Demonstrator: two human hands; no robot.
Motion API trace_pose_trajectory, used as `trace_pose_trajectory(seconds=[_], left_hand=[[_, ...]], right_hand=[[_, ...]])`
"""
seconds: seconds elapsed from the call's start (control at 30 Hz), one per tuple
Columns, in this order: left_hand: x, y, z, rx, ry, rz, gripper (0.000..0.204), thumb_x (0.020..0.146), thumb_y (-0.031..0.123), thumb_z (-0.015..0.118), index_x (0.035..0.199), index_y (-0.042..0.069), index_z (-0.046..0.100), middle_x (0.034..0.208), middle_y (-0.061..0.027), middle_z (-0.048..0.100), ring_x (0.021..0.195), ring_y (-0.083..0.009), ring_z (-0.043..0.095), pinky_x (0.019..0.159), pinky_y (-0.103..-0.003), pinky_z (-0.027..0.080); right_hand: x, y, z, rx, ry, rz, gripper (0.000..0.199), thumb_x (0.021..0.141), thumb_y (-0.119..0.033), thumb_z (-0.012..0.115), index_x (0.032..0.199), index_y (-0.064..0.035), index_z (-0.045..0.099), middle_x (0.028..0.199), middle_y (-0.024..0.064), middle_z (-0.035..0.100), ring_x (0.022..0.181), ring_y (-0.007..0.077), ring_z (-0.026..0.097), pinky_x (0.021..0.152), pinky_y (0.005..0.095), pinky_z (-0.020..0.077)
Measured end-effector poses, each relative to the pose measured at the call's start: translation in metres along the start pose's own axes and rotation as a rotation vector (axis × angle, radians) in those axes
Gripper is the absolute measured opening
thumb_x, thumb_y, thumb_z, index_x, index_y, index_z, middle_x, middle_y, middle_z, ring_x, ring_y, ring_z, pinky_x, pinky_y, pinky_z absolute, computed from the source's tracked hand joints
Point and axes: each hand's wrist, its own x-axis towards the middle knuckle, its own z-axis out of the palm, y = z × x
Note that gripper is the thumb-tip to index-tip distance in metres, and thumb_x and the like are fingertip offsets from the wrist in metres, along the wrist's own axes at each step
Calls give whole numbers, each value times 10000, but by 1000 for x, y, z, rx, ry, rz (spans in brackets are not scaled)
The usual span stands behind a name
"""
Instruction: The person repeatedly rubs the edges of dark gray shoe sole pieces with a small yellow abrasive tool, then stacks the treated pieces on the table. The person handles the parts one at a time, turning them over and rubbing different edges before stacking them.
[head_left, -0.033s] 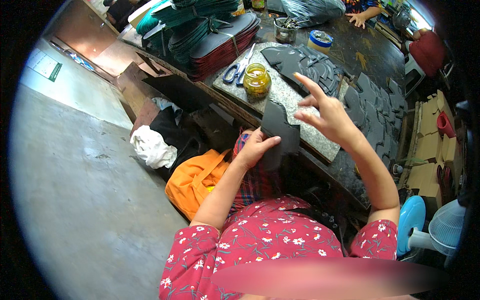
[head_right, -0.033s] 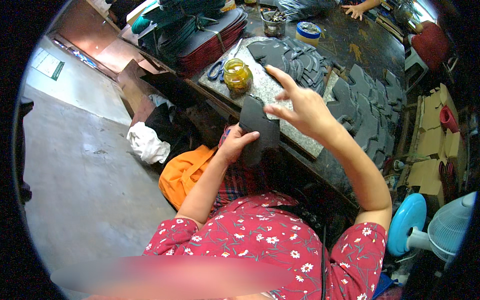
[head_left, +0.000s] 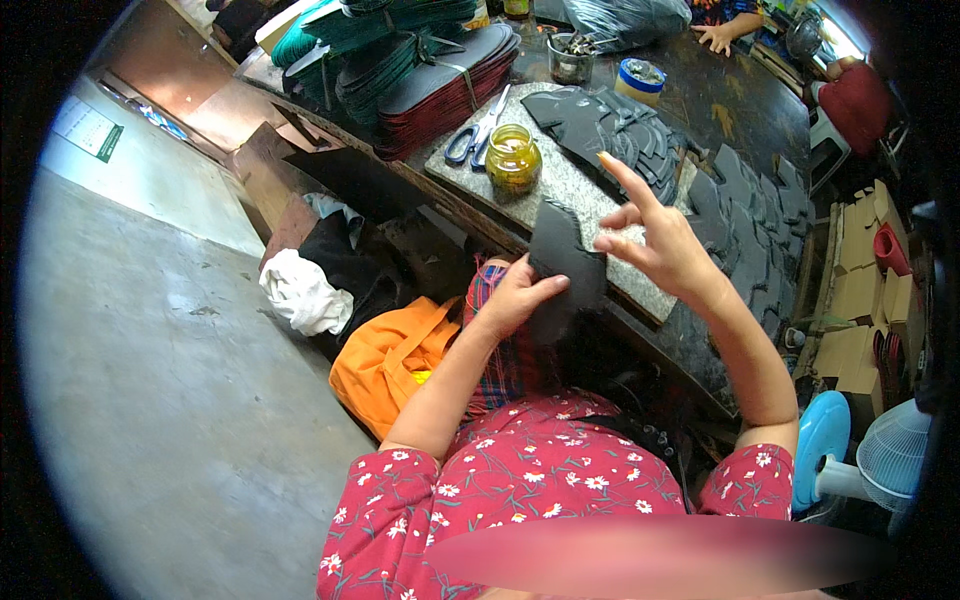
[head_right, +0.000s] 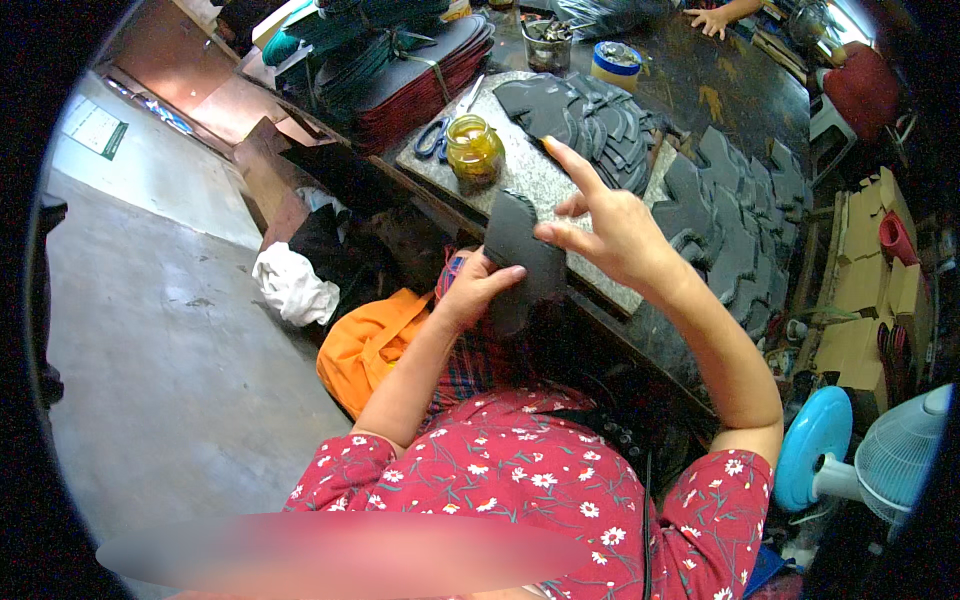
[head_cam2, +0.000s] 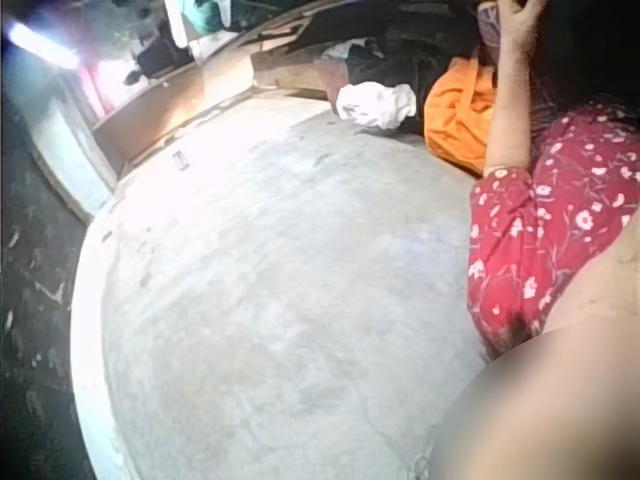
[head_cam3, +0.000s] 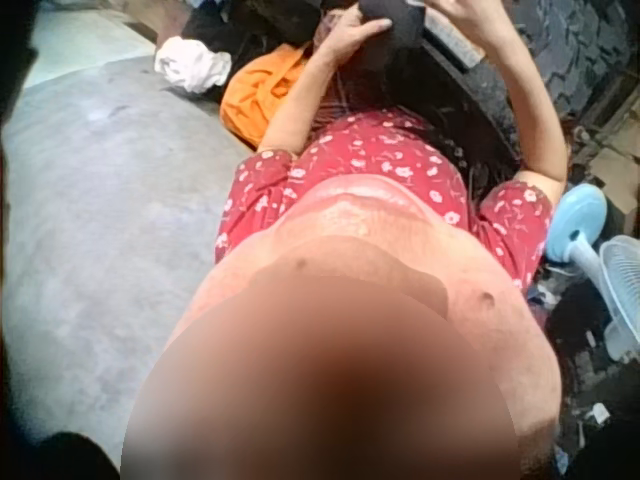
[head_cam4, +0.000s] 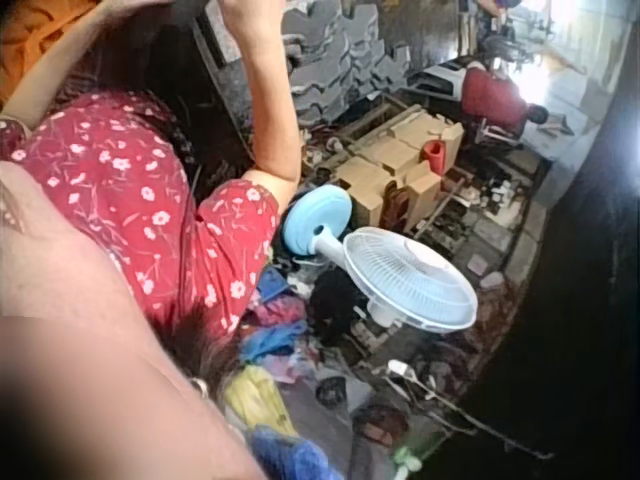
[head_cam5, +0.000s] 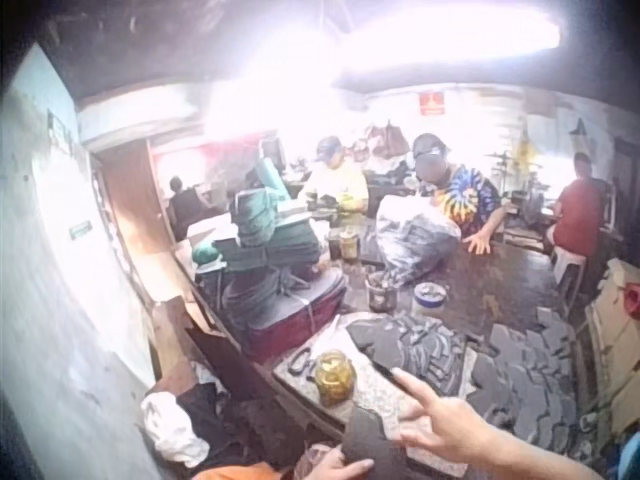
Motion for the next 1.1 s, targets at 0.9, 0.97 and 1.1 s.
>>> trace_pose_trajectory(seconds=[0.9, 0.97, 1.1], left_hand=[[-11, 41, 86, 12, -121, 77, 537, 856, 67, 649, 1361, -11, 484, 1140, -56, 610, 1028, -130, 584, 912, -269, 476], [-12, 42, 87, 54, -147, 81, 556, 850, 82, 652, 1370, -14, 478, 1153, -61, 604, 1045, -132, 576, 932, -271, 465], [-14, 44, 85, 71, -202, 65, 572, 843, 101, 657, 1372, -20, 476, 1157, -68, 605, 1046, -131, 578, 935, -267, 462]], right_hand=[[-80, 45, -13, 220, 47, -139, 523, 915, 62, 445, 1382, -130, 579, 1029, 23, 546, 770, 83, 489, 684, 214, 438], [-79, 47, -9, 206, 73, -135, 535, 909, 70, 440, 1383, -135, 579, 1035, 23, 551, 765, 81, 486, 678, 216, 438], [-81, 49, -4, 395, 62, -80, 500, 914, 39, 466, 1370, -127, 588, 983, 2, 555, 757, 81, 487, 678, 223, 428]])
